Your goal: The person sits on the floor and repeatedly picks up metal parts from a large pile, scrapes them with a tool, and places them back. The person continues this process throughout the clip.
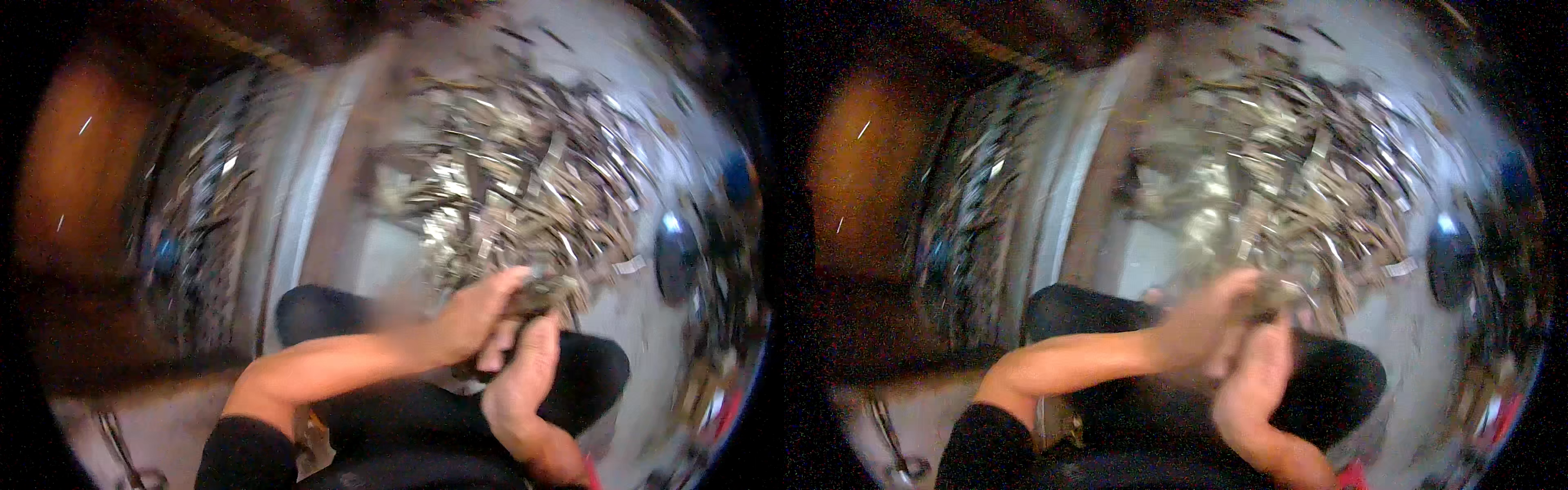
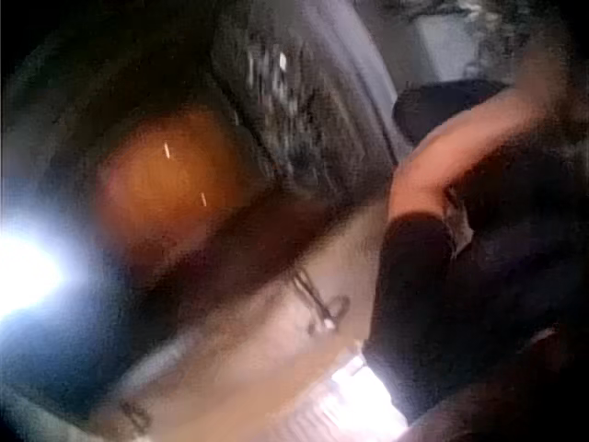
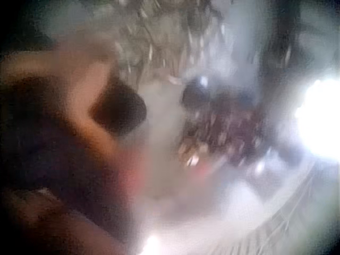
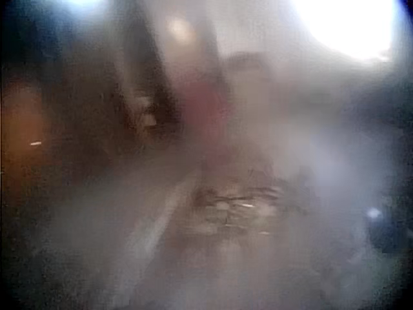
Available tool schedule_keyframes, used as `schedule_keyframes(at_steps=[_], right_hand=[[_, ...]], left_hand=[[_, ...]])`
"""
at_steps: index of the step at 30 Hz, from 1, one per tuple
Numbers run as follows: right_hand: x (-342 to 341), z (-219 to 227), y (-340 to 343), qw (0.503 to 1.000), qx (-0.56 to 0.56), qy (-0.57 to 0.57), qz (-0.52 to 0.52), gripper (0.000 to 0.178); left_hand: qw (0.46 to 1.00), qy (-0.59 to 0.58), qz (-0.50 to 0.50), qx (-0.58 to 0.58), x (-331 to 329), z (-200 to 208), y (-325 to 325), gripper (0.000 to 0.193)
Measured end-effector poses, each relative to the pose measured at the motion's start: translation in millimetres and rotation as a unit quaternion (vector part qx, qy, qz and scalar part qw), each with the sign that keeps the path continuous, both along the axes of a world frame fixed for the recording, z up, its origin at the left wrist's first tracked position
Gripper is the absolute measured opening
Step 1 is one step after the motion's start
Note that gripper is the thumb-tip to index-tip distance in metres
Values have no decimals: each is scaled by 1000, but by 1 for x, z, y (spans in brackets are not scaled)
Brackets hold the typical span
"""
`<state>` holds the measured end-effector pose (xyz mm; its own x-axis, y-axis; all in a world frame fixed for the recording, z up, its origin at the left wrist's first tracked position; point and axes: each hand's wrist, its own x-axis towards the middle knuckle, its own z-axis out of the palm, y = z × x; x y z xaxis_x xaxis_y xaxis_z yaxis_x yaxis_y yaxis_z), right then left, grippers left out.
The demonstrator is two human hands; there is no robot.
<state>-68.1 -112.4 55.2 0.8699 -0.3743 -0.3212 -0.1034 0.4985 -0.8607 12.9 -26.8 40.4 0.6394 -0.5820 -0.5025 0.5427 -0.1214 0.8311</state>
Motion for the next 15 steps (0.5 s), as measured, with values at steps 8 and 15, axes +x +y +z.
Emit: schedule_keyframes(at_steps=[8,15], right_hand=[[23,12,41,992,77,81,-56,31],[25,-3,-6,992,114,48,-22,49]], left_hand=[[753,-642,-11,144,13,-57,37,66],[940,-4,336,58,63,6,142,27]])
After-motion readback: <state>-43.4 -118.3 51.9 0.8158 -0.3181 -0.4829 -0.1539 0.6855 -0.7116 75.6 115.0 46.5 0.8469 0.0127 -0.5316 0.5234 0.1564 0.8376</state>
